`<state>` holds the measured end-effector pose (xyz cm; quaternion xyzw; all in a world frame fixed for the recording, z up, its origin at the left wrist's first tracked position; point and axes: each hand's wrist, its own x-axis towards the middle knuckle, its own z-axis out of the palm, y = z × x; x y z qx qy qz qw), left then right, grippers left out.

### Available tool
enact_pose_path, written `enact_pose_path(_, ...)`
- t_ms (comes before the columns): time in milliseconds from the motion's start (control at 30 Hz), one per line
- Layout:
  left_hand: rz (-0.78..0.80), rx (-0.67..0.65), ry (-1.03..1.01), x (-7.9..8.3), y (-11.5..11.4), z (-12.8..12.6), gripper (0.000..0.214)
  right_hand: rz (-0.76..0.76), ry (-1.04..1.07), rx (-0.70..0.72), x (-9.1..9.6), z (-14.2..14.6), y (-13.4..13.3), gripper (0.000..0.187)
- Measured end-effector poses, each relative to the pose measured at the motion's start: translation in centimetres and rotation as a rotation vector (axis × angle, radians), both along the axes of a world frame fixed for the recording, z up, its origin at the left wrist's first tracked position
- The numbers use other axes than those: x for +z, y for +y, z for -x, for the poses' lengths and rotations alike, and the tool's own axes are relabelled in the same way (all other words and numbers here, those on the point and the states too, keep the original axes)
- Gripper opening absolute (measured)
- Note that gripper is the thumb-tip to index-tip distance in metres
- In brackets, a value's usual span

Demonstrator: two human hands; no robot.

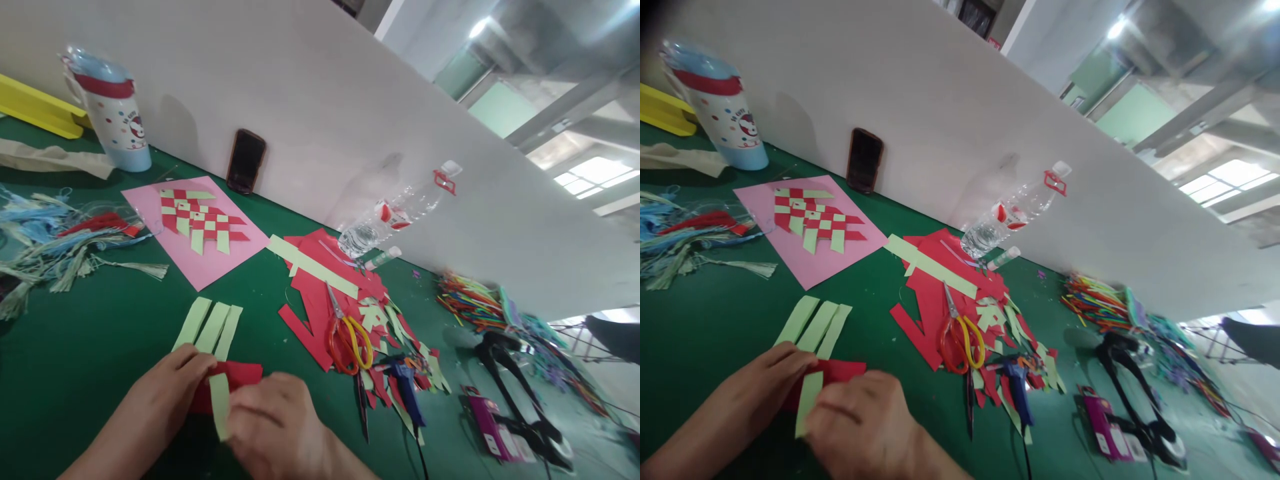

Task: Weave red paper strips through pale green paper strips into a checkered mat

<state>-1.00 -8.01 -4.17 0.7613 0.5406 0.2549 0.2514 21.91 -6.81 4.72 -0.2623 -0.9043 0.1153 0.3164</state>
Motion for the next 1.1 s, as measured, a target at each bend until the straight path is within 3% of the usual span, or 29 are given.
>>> enact_pose_path(133, 0.039, -0.051, -0.021, 0.0, 0.1, 0.7, 0.039, 0.159, 0.108, -0.183, -1.3, 0.9, 2.9, 0.017)
enact_pose_path(267, -0.023, 0.007, -0.034, -0.5, -0.4, 1.0, 0.043, 0.333, -0.043, -0.315, -3.1, 1.4, 5.6, 0.018)
enact_pose_path(400, 0.153, 0.036, 0.013, -0.1, -0.7, 1.1, 0.044, 0.376, -0.123, -0.374, -4.8, 2.2, 6.9, 0.016)
enact_pose_path(533, 0.291, -0.017, 0.082, 0.9, -0.7, 0.9, 0.061, 0.402, -0.145, -0.423, -5.1, 2.3, 7.3, 0.021)
enact_pose_path(633, 0.281, -0.052, 0.084, 1.2, -0.6, 0.8, 0.058, 0.344, -0.111, -0.426, -4.5, 1.4, 6.8, 0.038)
enact_pose_path(767, 0.209, -0.06, 0.087, 0.8, -0.6, 0.8, 0.047, 0.217, -0.071, -0.288, -3.7, -0.1, 4.0, 0.016)
enact_pose_path(867, 0.189, -0.071, 0.062, 0.5, -0.7, 0.9, 0.041, 0.211, -0.194, -0.197, -3.9, -0.8, 1.2, 0.015)
enact_pose_path(967, 0.198, -0.074, 0.072, 0.1, -0.9, 1.0, 0.047, 0.223, -0.275, -0.184, -4.3, -1.1, -0.6, 0.025)
enact_pose_path(1100, 0.197, -0.078, 0.12, -0.2, -1.0, 1.1, 0.061, 0.244, -0.31, -0.195, -4.6, -1.3, -1.3, 0.021)
